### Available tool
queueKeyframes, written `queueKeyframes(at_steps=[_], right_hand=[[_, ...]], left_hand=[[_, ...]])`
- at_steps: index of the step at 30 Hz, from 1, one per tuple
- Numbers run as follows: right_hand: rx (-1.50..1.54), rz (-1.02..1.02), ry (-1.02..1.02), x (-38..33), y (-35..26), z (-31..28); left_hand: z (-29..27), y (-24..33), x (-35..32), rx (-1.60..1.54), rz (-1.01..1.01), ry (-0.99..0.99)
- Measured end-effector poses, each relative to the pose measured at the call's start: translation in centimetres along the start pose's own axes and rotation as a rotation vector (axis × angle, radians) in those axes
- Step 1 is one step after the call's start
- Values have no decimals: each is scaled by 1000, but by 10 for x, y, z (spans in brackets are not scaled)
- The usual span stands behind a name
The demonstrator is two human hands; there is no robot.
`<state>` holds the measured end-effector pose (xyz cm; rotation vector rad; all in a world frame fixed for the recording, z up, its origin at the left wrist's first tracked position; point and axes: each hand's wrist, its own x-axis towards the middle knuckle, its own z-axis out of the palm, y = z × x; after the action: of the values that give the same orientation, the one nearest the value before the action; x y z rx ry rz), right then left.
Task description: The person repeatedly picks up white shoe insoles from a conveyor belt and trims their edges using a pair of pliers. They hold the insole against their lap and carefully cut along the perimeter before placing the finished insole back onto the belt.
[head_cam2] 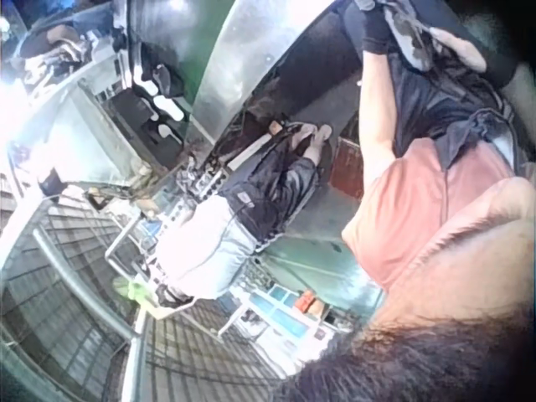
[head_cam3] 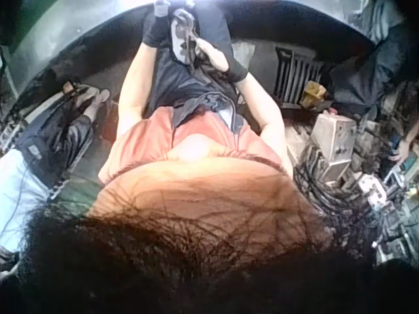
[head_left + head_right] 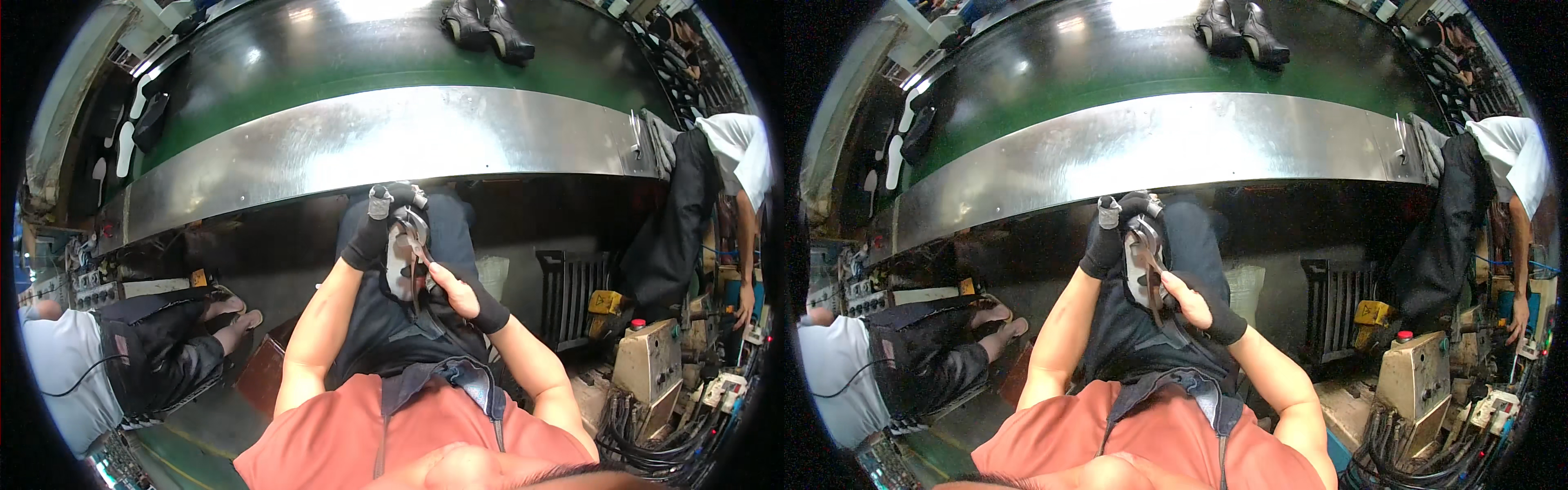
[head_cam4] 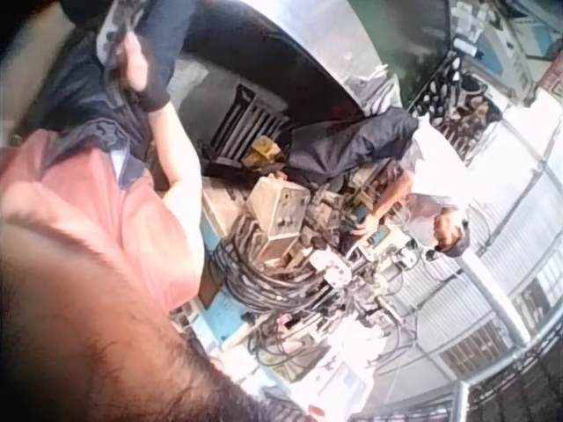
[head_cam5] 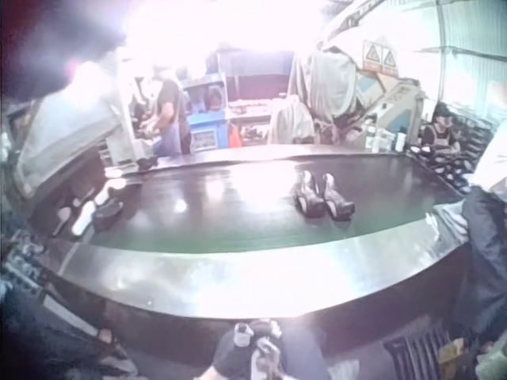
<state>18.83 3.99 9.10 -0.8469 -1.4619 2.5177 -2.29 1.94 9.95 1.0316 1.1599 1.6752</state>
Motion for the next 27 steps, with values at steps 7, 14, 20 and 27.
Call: queueKeyframes(at_steps=[7, 14, 20, 27], right_hand=[[-698, -379, 403, 14, 51, 33], [-885, -218, -150, -24, 60, 18], [-1086, -286, -369, -64, 78, 2], [-1137, -339, -425, -66, 98, -8]], left_hand=[[-3, 0, -11, 156, -3, 74], [6, 23, -80, -198, 37, 66], [35, 47, -135, 73, -135, 126], [26, 31, -142, 20, -111, 57]])
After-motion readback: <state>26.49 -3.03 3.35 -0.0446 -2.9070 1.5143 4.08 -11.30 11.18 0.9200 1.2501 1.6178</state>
